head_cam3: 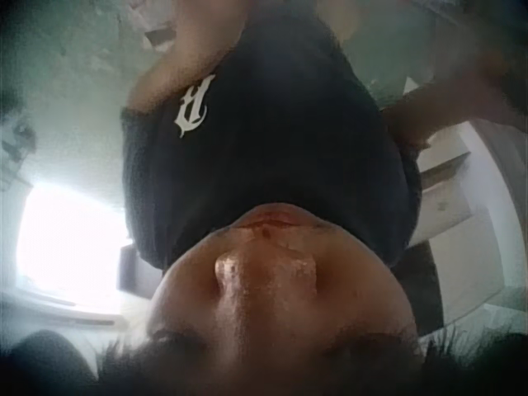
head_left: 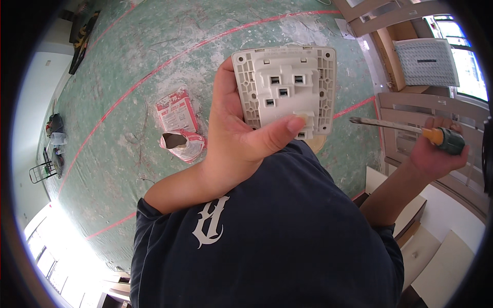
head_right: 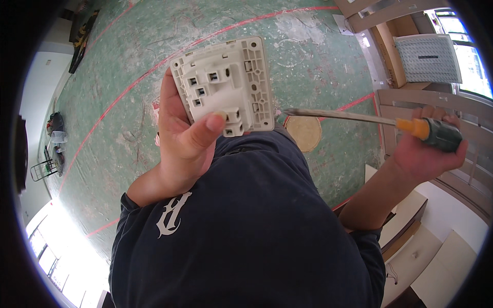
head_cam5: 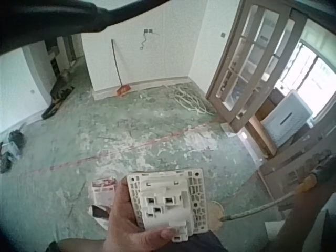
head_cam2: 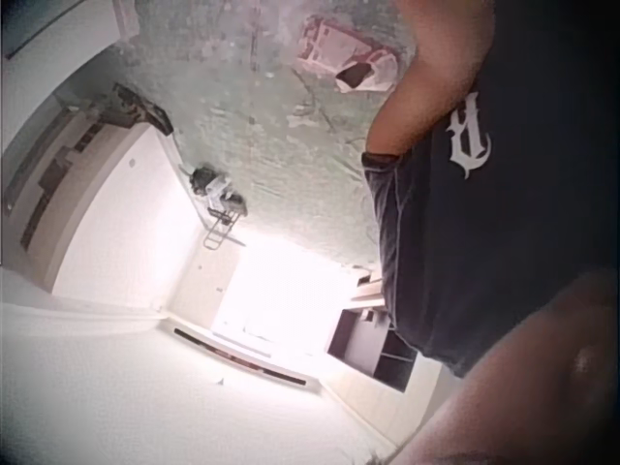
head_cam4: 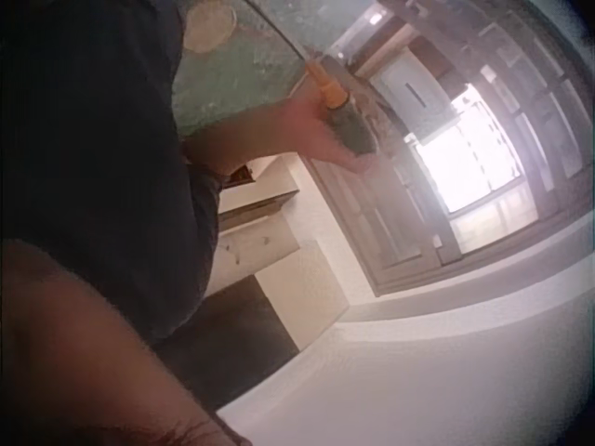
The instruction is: The person is using a screwdriver to disassemble or adjust the internal components of a plastic light switch housing.
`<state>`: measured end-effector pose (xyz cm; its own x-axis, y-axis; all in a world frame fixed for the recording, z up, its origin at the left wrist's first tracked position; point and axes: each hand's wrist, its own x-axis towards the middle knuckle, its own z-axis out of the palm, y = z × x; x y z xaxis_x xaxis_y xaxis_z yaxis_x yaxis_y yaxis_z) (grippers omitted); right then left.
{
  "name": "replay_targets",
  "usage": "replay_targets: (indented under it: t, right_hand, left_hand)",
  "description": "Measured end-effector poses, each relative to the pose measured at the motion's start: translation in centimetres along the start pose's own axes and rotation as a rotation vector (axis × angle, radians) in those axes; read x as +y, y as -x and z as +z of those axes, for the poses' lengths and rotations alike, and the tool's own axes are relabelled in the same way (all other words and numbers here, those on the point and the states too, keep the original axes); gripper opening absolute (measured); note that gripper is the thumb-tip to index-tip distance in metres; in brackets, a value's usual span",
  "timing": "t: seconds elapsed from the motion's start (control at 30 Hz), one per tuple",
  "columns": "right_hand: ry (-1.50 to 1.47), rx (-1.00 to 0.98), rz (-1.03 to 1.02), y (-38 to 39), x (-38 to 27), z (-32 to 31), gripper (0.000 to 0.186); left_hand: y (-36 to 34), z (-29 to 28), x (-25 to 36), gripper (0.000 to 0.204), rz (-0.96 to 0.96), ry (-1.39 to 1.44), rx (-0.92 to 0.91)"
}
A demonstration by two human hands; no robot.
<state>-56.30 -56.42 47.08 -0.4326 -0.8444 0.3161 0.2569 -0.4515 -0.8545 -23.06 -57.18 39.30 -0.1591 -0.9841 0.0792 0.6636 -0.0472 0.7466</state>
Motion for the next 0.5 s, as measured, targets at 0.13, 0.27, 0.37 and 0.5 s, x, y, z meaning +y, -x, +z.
replay_targets:
  t: [0.13,0.27,0.37,0.5]
  right_hand:
    - [-0.016,-0.137,0.061,0.9,0.6,1.3,0.044]
    - [-0.049,-0.159,0.042,1.5,0.7,3.6,0.045]
    - [-0.042,-0.154,0.001,1.4,0.9,4.4,0.047]
    - [-0.032,-0.281,-0.024,1.2,0.6,4.7,0.047]
  left_hand:
    - [0.3,-0.3,-0.1,0.075,-0.147,0.245,-0.034]
    - [0.8,-1.2,-0.3,0.072,-0.235,0.338,-0.121]
    - [0.8,-1.4,-0.4,0.07,-0.237,0.342,-0.145]
    - [0.8,-1.5,-0.2,0.071,-0.238,0.331,-0.119]
